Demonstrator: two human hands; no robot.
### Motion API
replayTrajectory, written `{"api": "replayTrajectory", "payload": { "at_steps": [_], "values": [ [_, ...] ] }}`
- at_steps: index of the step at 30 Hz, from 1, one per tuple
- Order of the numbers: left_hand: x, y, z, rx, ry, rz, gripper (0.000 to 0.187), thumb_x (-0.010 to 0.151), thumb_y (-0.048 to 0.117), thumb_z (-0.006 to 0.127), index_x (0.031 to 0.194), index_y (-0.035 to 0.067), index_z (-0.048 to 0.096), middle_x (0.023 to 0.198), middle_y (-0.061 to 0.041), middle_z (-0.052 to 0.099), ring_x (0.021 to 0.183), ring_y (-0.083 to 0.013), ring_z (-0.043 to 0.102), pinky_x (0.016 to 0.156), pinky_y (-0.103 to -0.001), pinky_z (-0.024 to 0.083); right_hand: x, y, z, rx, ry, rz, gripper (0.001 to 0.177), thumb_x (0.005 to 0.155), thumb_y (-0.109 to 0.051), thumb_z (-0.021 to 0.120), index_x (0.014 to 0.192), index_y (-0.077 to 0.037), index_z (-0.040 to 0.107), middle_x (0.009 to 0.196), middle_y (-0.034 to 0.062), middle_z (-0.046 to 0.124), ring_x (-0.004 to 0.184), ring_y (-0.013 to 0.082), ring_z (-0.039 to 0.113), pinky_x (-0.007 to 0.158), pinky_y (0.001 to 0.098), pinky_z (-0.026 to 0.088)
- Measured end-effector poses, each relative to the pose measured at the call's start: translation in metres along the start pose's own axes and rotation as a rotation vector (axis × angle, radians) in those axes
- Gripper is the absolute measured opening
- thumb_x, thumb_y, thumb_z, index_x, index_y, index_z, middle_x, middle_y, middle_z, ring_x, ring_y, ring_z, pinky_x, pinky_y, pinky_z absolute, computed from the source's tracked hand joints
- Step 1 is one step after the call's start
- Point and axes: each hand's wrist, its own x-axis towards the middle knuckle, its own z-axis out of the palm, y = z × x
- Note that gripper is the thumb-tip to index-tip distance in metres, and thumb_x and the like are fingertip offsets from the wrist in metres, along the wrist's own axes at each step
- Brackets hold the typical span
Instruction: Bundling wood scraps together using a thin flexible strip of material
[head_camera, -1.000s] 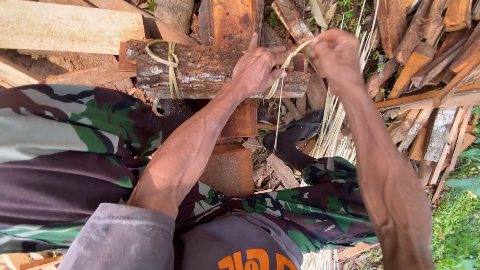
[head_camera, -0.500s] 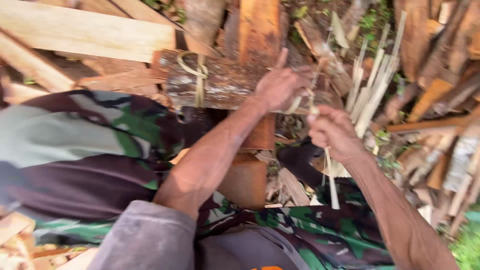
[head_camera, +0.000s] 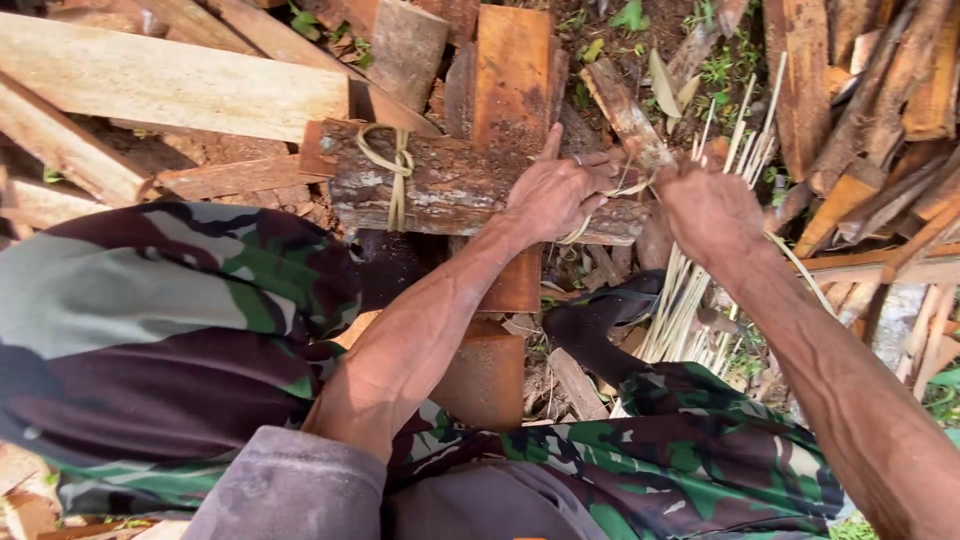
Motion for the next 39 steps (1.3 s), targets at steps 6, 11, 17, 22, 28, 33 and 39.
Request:
{"api": "replayTrajectory", "payload": {
  "at_steps": [6,11,17,22,28,33,39],
  "values": [
    [-0.003,0.0,-0.008,-0.014,-0.002,-0.006,0.022,0.097,0.023,0.068,0.117,0.02,0.075,0.136,-0.002,0.067,0.136,-0.0272,0.054,0.116,-0.074,-0.003,-0.038,-0.054,-0.049,1.179,-0.543,0.069,0.019,0.097,-0.008,0.053,0.092,0.004,0.067,0.064,0.0121,0.055,0.043,0.0218,0.052,0.038,0.0285,0.047],
    [-0.012,0.004,-0.018,0.054,-0.017,0.01,0.031,0.1,0.042,0.052,0.118,0.028,0.073,0.131,0.005,0.071,0.129,-0.0171,0.063,0.122,-0.064,-0.002,-0.005,-0.087,-0.059,2.495,-0.114,0.37,0.017,0.099,-0.016,0.05,0.085,-0.021,0.044,0.073,-0.0148,0.015,0.05,-0.0057,0.018,0.04,0.0083,0.015],
    [0.002,-0.006,0.017,0.086,0.011,-0.021,0.047,0.094,0.05,0.041,0.111,0.022,0.075,0.143,0.002,0.058,0.131,-0.0204,0.06,0.119,-0.078,-0.001,0.02,-0.029,-0.046,1.792,0.054,0.696,0.02,0.102,0.0,0.062,0.12,-0.01,0.062,0.093,0.0001,0.067,0.059,0.003,0.056,0.044,0.0125,0.045],
    [0.006,0.001,0.011,0.066,-0.074,-0.039,0.015,0.093,0.028,0.061,0.09,0.019,0.072,0.139,0.001,0.063,0.136,-0.0185,0.052,0.119,-0.077,0.0,-0.014,-0.012,-0.01,1.495,0.152,0.506,0.017,0.091,0.009,0.059,0.077,-0.002,0.061,0.075,0.0086,0.064,0.052,0.0189,0.062,0.046,0.0258,0.054],
    [0.003,-0.003,0.007,-0.093,-0.001,-0.068,0.006,0.084,0.021,0.073,0.082,0.025,0.076,0.13,0.003,0.071,0.135,-0.0203,0.052,0.118,-0.07,0.017,-0.056,-0.083,-0.014,0.659,-0.411,0.074,0.024,0.1,-0.013,0.05,0.104,0.003,0.067,0.066,0.0092,0.059,0.04,0.0166,0.049,0.032,0.0258,0.048],
    [0.009,-0.016,0.016,-0.31,0.264,-0.015,0.072,0.099,0.067,0.036,0.092,0.012,0.082,0.043,0.006,0.046,0.031,-0.0064,0.029,0.027,-0.024,0.029,-0.027,-0.14,-0.036,1.26,0.016,0.15,0.027,0.093,-0.012,0.069,0.071,-0.005,0.056,0.065,0.0051,0.053,0.046,0.0127,0.035,0.036,0.0256,0.037],
    [0.004,-0.01,-0.004,-0.749,0.361,-0.136,0.077,0.098,0.068,0.027,0.051,0.011,0.049,0.14,-0.034,0.054,0.139,-0.048,0.047,0.111,-0.06,0.044,0.044,-0.082,-0.074,1.519,-0.094,0.585,0.011,0.085,-0.002,0.058,0.075,-0.003,0.063,0.138,0.0198,0.066,0.04,0.007,0.034,0.032,0.0179,0.031]
  ]
}}
